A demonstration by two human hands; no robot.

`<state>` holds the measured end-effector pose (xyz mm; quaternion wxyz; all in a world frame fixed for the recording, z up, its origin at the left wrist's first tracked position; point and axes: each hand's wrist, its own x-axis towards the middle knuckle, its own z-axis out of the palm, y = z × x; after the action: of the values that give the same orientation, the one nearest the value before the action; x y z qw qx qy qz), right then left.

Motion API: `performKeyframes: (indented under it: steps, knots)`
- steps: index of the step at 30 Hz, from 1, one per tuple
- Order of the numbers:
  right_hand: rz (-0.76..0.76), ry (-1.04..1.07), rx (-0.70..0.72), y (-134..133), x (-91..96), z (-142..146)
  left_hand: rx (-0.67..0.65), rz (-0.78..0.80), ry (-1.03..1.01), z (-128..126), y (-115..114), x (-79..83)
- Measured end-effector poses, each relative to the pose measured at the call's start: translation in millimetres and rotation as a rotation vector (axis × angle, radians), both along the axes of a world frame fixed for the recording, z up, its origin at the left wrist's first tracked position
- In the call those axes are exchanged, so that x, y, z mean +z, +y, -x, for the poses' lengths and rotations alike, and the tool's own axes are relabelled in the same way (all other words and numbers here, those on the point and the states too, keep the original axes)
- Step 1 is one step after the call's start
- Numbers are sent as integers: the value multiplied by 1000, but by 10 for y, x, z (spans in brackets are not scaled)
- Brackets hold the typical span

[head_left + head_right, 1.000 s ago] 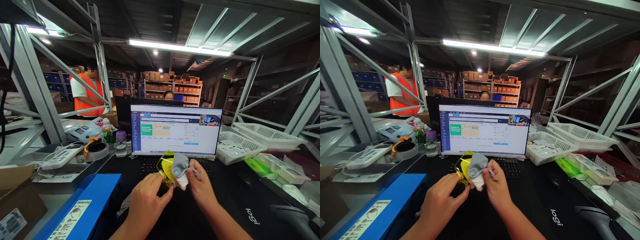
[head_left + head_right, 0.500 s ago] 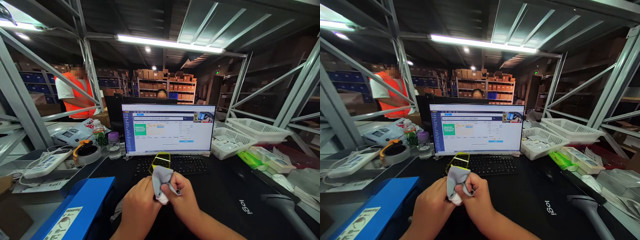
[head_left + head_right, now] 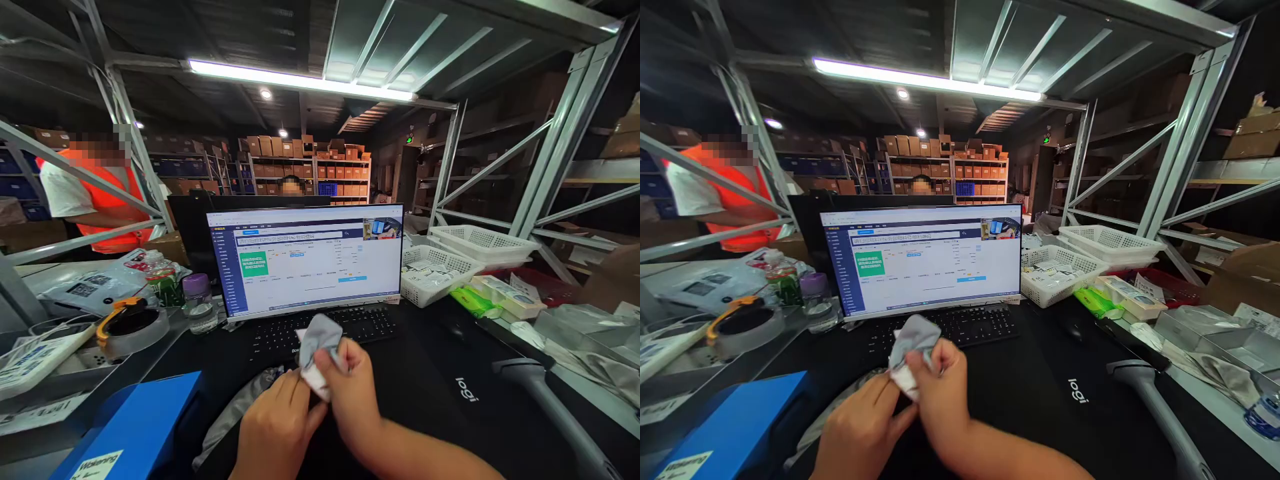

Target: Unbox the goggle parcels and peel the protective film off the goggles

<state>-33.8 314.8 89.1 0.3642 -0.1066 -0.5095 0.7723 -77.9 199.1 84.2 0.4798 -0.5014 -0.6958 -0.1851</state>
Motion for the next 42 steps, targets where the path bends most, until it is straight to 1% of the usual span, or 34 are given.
performKeyframes:
  steps: [2, 3, 5, 6, 8, 10, 11, 13, 14, 15, 16, 17, 19, 21, 23, 24, 26, 28, 30, 31, 32, 33, 34, 35, 36, 37, 38, 39, 40, 41, 42]
  knots:
    - [-160, 30, -72, -166, -146, -36, -37, -15, -49, 3, -65, 17]
    - [-207, 47, -92, -219, -190, -57, -57, -24, -63, 0, -92, 33]
    - [-239, 66, -79, -240, -194, -91, -76, -43, -73, -11, -122, 75]
    - [-227, 62, -36, -207, -153, -103, -76, -50, -74, -18, -123, 99]
    - [-122, 52, 95, -72, -5, -121, -82, -47, -56, -33, -101, 144]
    - [79, 46, 208, 98, 180, -133, -108, -38, -16, -49, -61, 171]
    - [188, 44, 236, 172, 264, -138, -126, -30, 4, -57, -39, 173]
    - [344, 44, 241, 256, 367, -141, -154, -23, 41, -66, -10, 153]
    - [375, 46, 231, 255, 375, -137, -155, -23, 52, -64, -6, 134]
    - [375, 53, 207, 224, 352, -129, -144, -19, 56, -54, -12, 113]
    - [341, 63, 175, 166, 301, -117, -125, -10, 48, -38, -28, 92]
    - [277, 75, 143, 90, 226, -103, -108, 2, 22, -16, -52, 77]
    - [80, 115, 92, -85, 49, -73, -93, 25, -75, 40, -113, 68]
    - [-123, 158, 45, -218, -95, -54, -96, 16, -163, 88, -166, 93]
    - [-240, 172, 7, -251, -137, -57, -107, -27, -194, 104, -178, 134]
    - [-248, 164, 20, -224, -114, -66, -115, -46, -193, 98, -165, 150]
    - [-167, 140, 128, -107, 0, -95, -145, -56, -174, 62, -108, 158]
    - [-7, 128, 221, 55, 154, -126, -178, -38, -150, 13, -37, 141]
    - [140, 111, 237, 223, 291, -147, -221, -6, -131, -23, 11, 141]
    - [175, 101, 233, 306, 345, -155, -245, 15, -126, -30, 18, 161]
    - [178, 90, 241, 392, 388, -165, -267, 42, -122, -27, 13, 199]
    - [146, 77, 269, 481, 424, -180, -284, 76, -117, -14, -5, 251]
    - [76, 62, 315, 574, 455, -203, -299, 119, -111, 5, -32, 312]
    - [-32, 38, 372, 668, 484, -235, -316, 175, -104, 28, -65, 369]
    - [-180, 2, 438, 757, 513, -276, -347, 234, -95, 51, -98, 411]
    - [-363, -45, 504, 833, 540, -324, -388, 293, -91, 71, -128, 428]
    - [-571, -94, 560, 886, 564, -373, -432, 352, -94, 88, -150, 412]
    - [-786, -136, 602, 908, 582, -418, -468, 404, -104, 102, -160, 361]
    - [-989, -167, 634, 896, 591, -453, -492, 443, -118, 115, -159, 279]
    - [-1162, -183, 652, 851, 588, -475, -503, 452, -129, 128, -148, 177]
    - [-1293, -187, 656, 781, 574, -481, -501, 440, -131, 144, -130, 69]
